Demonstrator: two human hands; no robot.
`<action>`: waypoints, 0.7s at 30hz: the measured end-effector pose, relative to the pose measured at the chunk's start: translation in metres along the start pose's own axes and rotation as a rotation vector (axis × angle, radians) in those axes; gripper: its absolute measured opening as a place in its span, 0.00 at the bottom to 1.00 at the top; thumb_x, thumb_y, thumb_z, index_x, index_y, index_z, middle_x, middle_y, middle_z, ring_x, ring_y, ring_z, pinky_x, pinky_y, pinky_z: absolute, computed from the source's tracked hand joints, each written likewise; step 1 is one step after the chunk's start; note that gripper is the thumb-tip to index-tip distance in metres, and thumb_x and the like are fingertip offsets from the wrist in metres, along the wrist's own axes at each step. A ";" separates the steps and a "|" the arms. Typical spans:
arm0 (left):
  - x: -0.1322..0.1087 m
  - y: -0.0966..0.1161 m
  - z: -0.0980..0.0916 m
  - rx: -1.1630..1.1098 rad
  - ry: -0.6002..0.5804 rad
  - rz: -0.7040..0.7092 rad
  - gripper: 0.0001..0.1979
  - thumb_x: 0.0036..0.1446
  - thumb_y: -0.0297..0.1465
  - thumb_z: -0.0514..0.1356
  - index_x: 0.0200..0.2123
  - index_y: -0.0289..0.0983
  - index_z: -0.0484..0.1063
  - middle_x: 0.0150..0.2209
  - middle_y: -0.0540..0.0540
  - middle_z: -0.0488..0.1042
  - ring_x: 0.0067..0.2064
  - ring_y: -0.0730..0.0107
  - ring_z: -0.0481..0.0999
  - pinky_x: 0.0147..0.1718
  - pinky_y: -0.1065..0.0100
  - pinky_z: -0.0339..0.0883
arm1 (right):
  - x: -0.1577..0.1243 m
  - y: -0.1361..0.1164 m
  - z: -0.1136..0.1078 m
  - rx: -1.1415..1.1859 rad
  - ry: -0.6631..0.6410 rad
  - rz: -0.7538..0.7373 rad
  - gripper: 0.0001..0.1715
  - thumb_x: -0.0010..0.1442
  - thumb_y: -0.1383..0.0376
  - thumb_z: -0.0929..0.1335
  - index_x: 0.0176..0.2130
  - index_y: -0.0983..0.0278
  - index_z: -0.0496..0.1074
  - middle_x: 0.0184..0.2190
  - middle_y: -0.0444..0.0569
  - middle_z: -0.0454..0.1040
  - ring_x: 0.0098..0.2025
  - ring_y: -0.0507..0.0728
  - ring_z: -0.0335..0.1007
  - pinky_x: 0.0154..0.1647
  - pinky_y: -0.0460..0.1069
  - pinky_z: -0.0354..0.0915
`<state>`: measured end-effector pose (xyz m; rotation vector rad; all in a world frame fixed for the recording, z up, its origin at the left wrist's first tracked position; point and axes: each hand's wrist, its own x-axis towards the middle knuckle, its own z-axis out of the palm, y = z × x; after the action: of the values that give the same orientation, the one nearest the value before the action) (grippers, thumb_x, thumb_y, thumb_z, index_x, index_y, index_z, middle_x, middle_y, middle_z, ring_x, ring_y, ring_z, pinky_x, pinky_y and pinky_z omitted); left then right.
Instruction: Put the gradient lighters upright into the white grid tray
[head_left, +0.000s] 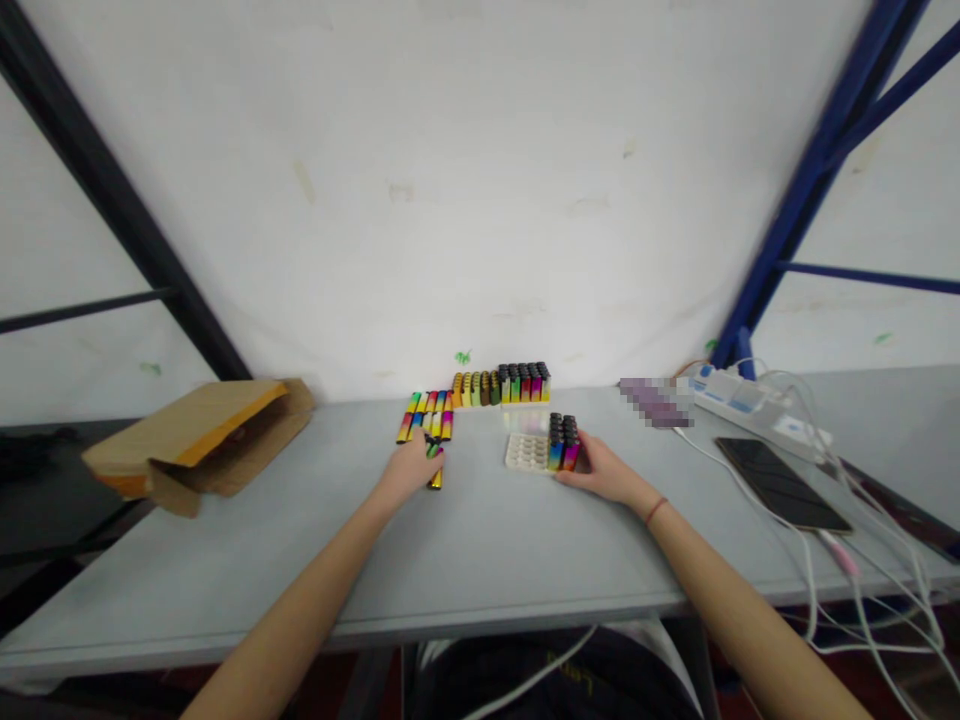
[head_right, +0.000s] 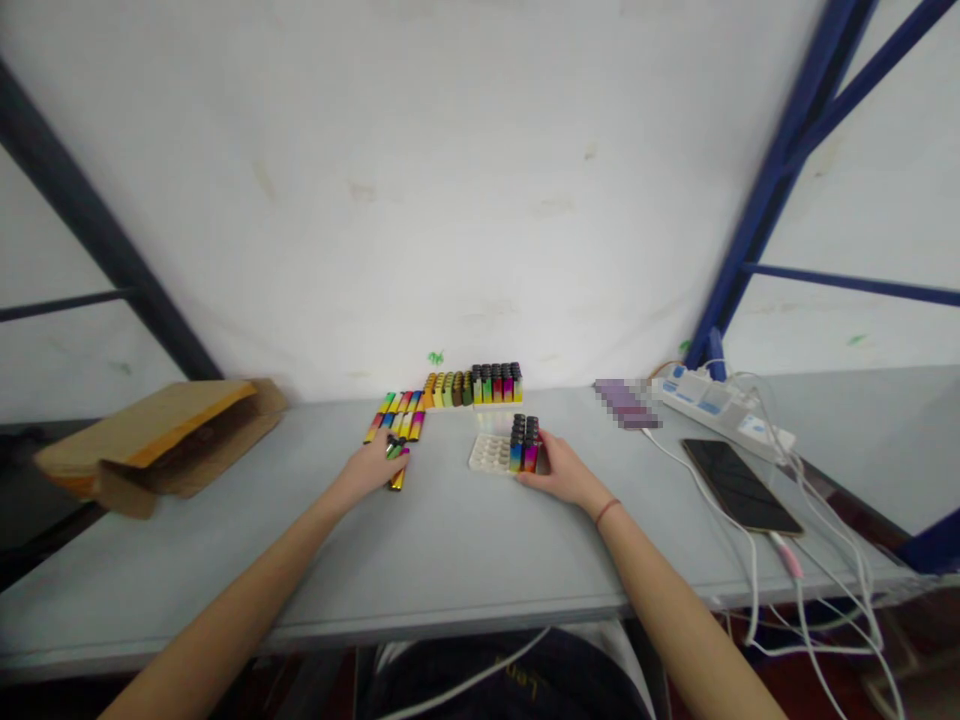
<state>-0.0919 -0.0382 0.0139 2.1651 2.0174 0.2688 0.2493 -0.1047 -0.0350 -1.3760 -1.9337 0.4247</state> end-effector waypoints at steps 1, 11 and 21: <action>-0.001 0.001 0.001 0.024 0.006 0.008 0.22 0.59 0.39 0.54 0.53 0.32 0.62 0.46 0.34 0.77 0.48 0.52 0.78 0.43 0.62 0.67 | 0.000 0.000 0.000 0.000 -0.002 -0.001 0.41 0.51 0.53 0.74 0.58 0.68 0.62 0.50 0.59 0.73 0.48 0.65 0.70 0.53 0.61 0.66; -0.008 -0.006 -0.004 0.194 0.064 -0.035 0.24 0.65 0.42 0.46 0.54 0.32 0.64 0.48 0.32 0.73 0.48 0.51 0.77 0.44 0.59 0.68 | -0.001 0.000 -0.001 -0.016 0.007 0.008 0.40 0.50 0.53 0.74 0.56 0.66 0.64 0.49 0.58 0.73 0.49 0.66 0.70 0.53 0.61 0.66; -0.014 -0.017 -0.012 0.307 0.044 0.048 0.25 0.67 0.39 0.41 0.55 0.31 0.67 0.47 0.30 0.71 0.47 0.49 0.76 0.42 0.54 0.70 | 0.000 0.002 0.000 -0.002 0.001 0.015 0.43 0.50 0.52 0.73 0.59 0.67 0.61 0.51 0.60 0.72 0.51 0.67 0.69 0.55 0.62 0.64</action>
<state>-0.1117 -0.0512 0.0210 2.4057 2.1548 0.0109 0.2506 -0.1044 -0.0358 -1.3929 -1.9250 0.4292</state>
